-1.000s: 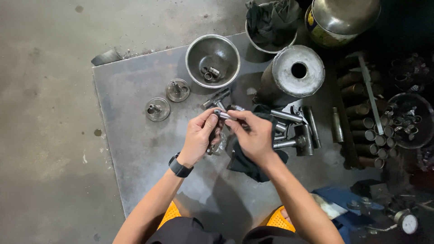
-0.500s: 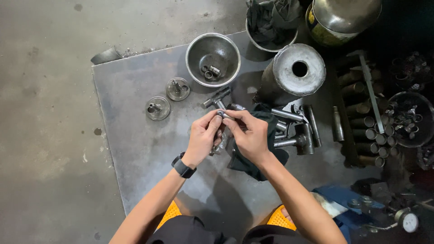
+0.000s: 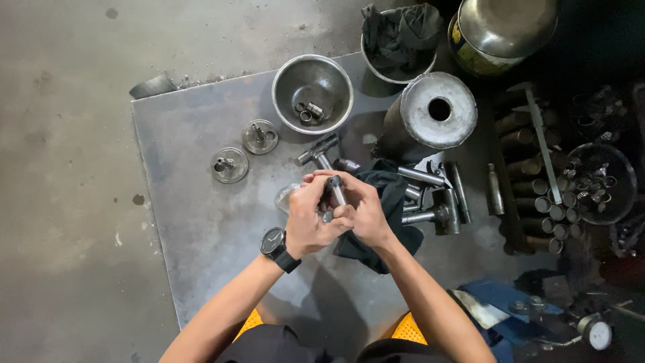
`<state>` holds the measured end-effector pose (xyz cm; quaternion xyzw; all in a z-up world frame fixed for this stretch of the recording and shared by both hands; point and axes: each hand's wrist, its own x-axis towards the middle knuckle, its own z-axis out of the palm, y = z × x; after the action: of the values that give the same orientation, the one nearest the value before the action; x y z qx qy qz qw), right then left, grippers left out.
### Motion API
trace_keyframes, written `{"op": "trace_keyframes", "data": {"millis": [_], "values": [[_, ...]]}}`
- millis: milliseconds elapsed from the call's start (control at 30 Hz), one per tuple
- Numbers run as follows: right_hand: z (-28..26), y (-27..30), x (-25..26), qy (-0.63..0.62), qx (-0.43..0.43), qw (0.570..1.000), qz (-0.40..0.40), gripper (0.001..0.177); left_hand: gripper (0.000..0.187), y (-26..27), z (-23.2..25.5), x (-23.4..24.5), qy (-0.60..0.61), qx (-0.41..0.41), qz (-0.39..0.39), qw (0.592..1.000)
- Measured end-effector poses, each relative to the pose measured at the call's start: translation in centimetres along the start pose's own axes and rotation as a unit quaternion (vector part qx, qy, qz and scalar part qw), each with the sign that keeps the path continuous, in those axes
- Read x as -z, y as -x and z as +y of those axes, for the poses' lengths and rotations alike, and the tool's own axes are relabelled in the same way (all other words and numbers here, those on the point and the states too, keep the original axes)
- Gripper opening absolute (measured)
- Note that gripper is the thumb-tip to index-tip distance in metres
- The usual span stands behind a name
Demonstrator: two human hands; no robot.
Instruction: The person cleans various metal mechanical parts, including cylindrical rods and circular discs, using a dark cloth. They wipe the parts individually on a metal workbench, occasionally picking up additional items from a nearby container and a red tube from a shelf.
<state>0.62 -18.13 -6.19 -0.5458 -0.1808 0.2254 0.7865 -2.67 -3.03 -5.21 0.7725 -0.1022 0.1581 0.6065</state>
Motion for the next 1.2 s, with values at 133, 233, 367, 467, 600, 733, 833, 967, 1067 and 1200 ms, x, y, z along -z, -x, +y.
{"op": "trace_keyframes", "data": {"millis": [133,233,367,467,600,733,833,967,1067,1200], "values": [[0.4,0.4,0.0,0.002,0.012,1.0,0.004,0.057,0.051,1.0,-1.9,-0.8,-0.069,-0.007,0.009,0.998],[2.3,1.0,0.7,0.014,0.024,0.999,0.029,0.05,0.052,1.1,-2.0,-1.0,-0.016,-0.01,0.001,1.0],[3.6,1.3,1.3,0.055,0.032,0.996,0.07,0.04,0.022,1.9,-2.5,-1.6,-0.042,-0.032,0.001,0.999],[3.6,0.6,1.9,0.054,0.026,0.995,0.074,0.04,0.013,1.7,-2.9,-1.5,-0.029,0.017,-0.009,0.999],[2.1,-0.6,2.5,-0.006,0.029,0.998,0.064,0.048,0.019,-2.9,2.7,0.6,0.092,0.019,-0.008,0.996],[1.2,-0.7,1.7,0.016,0.046,0.998,0.045,0.058,0.024,-1.2,-1.7,0.7,0.149,0.128,-0.003,0.981],[2.7,-0.4,1.8,0.033,0.007,0.998,0.049,0.058,0.005,-0.2,-2.4,0.2,0.047,0.15,-0.012,0.987],[2.5,-0.7,0.9,-0.017,0.005,0.999,0.037,0.041,0.01,0.0,-1.6,-0.3,0.034,0.098,-0.01,0.995],[4.4,0.4,1.1,0.022,0.029,0.998,0.051,0.033,0.019,0.1,-0.4,-1.0,-0.008,0.039,0.02,0.999],[5.0,0.9,1.5,0.105,0.045,0.989,0.096,0.027,0.019,0.9,-1.3,-1.9,-0.031,0.063,0.025,0.997]]}}
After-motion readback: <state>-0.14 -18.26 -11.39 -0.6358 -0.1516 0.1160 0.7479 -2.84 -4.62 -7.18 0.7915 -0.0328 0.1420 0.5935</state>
